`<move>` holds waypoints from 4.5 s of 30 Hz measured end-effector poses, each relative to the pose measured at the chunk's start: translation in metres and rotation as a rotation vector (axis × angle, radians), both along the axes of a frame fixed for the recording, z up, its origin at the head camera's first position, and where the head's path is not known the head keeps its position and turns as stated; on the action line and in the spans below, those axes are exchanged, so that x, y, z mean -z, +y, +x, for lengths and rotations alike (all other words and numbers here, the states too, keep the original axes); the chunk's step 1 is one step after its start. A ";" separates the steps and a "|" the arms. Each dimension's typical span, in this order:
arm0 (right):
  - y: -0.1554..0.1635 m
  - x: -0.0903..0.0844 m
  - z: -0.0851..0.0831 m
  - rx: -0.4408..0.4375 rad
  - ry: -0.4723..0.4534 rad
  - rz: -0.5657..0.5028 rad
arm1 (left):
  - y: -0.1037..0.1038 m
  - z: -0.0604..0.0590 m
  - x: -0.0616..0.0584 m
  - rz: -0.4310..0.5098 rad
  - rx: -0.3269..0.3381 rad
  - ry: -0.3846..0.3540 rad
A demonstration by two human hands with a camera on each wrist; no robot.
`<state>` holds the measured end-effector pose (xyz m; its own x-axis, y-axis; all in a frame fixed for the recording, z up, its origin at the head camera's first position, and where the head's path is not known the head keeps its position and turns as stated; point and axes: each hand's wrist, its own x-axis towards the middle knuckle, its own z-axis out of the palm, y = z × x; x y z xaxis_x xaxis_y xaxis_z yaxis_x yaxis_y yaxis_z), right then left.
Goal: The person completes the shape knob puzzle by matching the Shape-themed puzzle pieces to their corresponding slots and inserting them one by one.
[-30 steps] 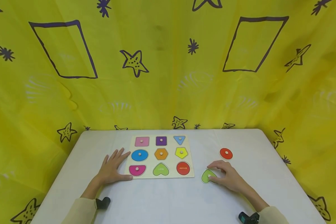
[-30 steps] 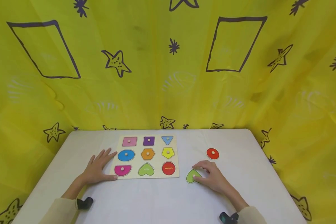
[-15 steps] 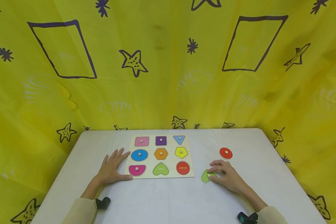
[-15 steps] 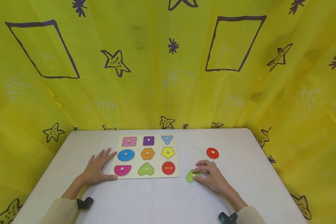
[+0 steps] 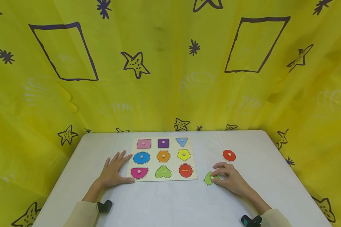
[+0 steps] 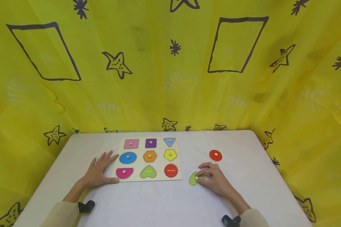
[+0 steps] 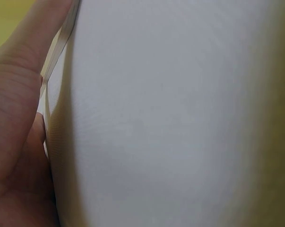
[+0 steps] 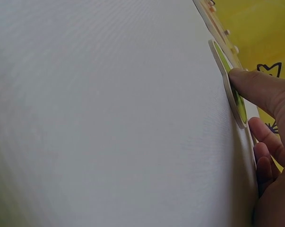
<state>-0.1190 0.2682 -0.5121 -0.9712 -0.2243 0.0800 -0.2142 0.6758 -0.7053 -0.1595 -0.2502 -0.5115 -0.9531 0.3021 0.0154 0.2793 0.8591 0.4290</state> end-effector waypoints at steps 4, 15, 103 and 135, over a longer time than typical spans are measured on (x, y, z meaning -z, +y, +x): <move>0.000 -0.001 0.000 -0.001 -0.002 0.000 | 0.000 0.000 0.000 0.004 0.000 0.002; -0.001 0.002 0.005 -0.024 0.112 -0.014 | 0.000 0.000 -0.001 0.000 -0.003 -0.005; -0.178 -0.007 -0.046 -0.130 0.065 -0.207 | -0.001 0.003 -0.003 0.014 0.007 0.013; -0.188 0.001 -0.044 -0.184 0.113 -0.123 | 0.000 0.001 -0.002 0.002 0.003 0.008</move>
